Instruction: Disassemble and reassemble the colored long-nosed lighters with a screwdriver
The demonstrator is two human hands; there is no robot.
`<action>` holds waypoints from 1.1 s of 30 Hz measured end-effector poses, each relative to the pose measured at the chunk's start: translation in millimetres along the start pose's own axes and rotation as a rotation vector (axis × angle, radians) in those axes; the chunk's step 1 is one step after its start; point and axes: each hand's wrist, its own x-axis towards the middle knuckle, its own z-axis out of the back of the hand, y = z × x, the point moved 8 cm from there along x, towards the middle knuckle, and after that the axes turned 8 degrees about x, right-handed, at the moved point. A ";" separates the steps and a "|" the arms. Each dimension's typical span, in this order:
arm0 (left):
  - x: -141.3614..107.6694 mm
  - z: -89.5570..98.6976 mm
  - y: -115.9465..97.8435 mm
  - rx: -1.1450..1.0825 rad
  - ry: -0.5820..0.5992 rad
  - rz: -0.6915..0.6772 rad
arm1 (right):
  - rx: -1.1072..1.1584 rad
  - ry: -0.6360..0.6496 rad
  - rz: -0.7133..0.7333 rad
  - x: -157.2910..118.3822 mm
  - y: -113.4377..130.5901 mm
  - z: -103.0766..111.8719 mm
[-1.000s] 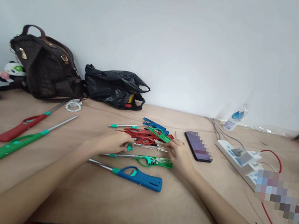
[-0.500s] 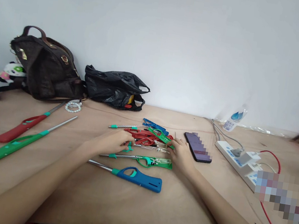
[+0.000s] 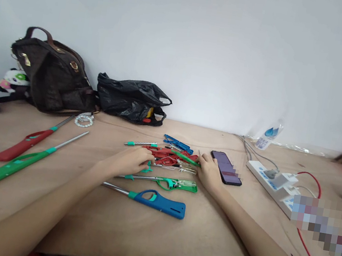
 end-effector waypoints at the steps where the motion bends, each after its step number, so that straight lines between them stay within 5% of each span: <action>1: 0.1 0.7 -0.4 0.009 -0.007 -0.004 | 0.018 -0.004 -0.005 0.0 0.0 2.1; 6: 1.7 3.1 4.3 0.034 -0.096 0.009 | 0.255 -0.019 -0.050 -4.0 1.4 16.5; 13: 1.0 5.1 16.7 0.037 -0.205 0.054 | 0.508 0.052 0.098 -12.1 26.6 39.2; 26: -0.7 6.3 23.9 -0.071 -0.279 0.042 | 0.480 0.177 0.230 -23.2 56.7 43.0; 33: 0.9 -0.7 -2.0 -0.157 -0.174 -0.121 | 0.407 0.235 0.269 -27.8 64.8 33.3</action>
